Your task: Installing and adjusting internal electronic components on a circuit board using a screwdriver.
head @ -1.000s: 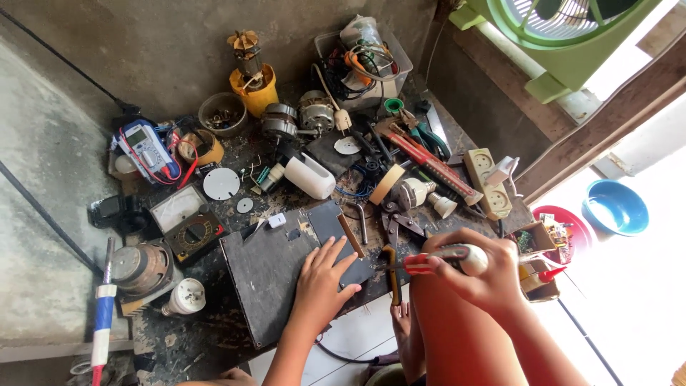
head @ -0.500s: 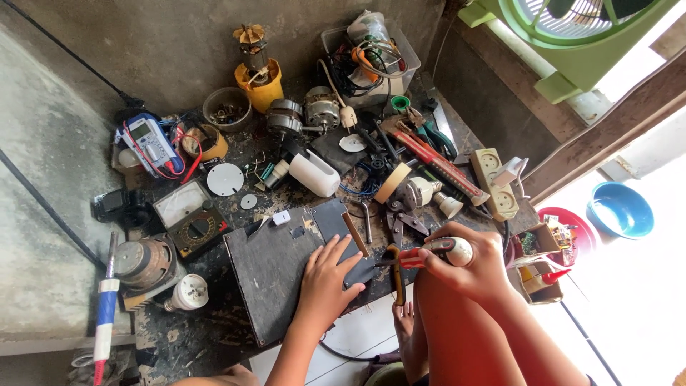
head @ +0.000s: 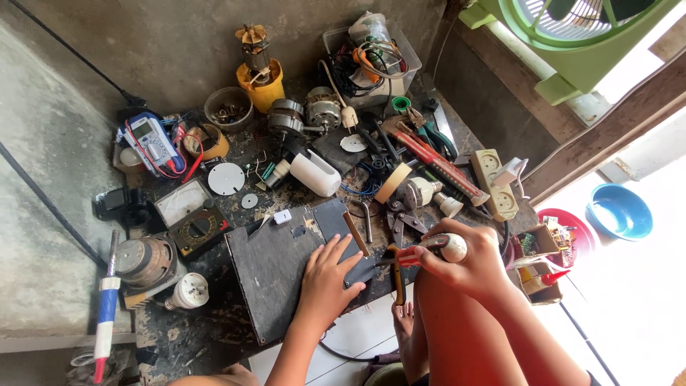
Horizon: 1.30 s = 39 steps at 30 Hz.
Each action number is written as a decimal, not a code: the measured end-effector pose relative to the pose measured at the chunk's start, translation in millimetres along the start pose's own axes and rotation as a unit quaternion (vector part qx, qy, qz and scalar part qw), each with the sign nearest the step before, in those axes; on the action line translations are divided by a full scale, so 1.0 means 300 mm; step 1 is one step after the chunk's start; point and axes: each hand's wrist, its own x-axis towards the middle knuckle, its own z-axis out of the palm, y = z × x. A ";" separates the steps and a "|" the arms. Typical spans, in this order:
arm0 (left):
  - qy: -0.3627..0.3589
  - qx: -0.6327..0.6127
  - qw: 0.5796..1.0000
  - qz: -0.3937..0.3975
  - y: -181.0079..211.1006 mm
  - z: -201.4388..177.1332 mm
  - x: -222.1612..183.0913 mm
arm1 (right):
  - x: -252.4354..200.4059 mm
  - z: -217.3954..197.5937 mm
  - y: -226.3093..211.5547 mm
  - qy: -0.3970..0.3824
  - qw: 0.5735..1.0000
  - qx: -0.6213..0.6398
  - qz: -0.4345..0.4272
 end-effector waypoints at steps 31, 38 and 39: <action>0.229 -0.172 0.948 0.138 0.035 0.197 0.102 | 0.184 -0.124 -0.239 -0.315 0.921 -0.186 -0.134; 0.188 -0.169 0.958 0.134 0.095 0.099 0.092 | 0.142 -0.170 -0.287 -0.237 0.885 -0.254 -0.312; 0.189 -0.168 0.958 0.136 0.091 0.104 0.097 | 0.143 -0.171 -0.293 -0.235 0.885 -0.255 -0.312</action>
